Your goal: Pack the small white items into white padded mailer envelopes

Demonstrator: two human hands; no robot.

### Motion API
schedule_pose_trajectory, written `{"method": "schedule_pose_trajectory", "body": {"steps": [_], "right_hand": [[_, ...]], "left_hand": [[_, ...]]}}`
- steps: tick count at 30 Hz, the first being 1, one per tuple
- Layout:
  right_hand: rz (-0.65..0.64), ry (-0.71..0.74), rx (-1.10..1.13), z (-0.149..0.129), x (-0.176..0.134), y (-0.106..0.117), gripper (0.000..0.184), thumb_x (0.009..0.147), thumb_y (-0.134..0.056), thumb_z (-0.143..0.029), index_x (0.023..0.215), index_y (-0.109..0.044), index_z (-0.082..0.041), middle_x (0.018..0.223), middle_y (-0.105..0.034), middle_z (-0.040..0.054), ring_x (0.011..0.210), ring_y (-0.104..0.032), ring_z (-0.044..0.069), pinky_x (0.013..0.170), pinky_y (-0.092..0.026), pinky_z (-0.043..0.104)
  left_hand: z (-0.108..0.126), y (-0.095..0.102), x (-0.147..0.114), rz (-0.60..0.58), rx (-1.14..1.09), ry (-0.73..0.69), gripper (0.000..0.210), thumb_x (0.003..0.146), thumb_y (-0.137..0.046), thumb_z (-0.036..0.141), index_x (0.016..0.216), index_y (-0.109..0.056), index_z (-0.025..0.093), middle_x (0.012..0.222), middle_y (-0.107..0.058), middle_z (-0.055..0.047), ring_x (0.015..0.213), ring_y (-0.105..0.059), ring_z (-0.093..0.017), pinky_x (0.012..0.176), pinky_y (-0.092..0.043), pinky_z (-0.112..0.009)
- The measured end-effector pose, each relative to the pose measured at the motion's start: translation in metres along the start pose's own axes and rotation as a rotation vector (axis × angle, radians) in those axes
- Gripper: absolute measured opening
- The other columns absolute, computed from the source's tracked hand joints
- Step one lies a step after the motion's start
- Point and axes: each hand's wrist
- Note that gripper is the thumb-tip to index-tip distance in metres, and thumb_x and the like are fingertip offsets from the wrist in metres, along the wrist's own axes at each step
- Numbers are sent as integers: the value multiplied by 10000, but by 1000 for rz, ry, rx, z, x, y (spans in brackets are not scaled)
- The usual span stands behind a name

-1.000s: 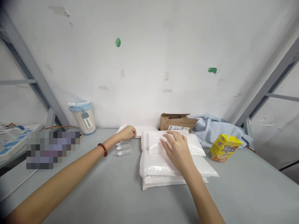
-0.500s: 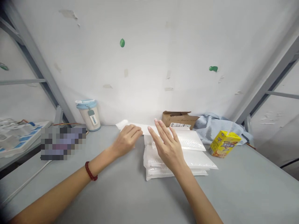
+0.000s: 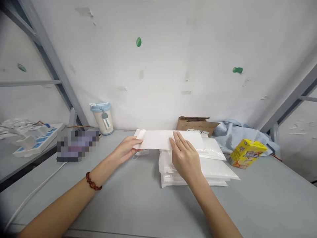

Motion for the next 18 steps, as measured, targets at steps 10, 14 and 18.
{"method": "schedule_pose_trajectory", "body": {"steps": [10,14,18], "right_hand": [[-434,-57,244,-13,4,15,864,642,-550,-327,1422,-204,-189,1357,-354,180,1288,-276,355,1004,-216,600],[-366,-48,246,-13,5,15,797,657,-553,-313,1389,-256,-206,1230,-401,166,1184,-348,337,979,-232,573],[-293,-87,188,-6,2,10,616,692,-520,-201,1290,-375,-206,1139,-458,135,1080,-425,289,936,-278,496]], "left_hand": [[1,-24,-18,-271,47,-66,223,622,-745,315,699,-649,129,666,-622,-6,653,-576,-136,605,-434,-232],[-2,-35,-20,-112,203,-45,406,677,-671,419,475,-431,161,453,-369,65,438,-344,-61,434,-260,-205],[-2,-21,-14,-78,354,-48,388,745,-572,450,502,-478,163,458,-411,51,432,-355,-73,450,-277,-218]]}}
Point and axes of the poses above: each hand's wrist, its own x-axis towards the middle knuckle, its own y-axis out of the back of the hand, z = x × y
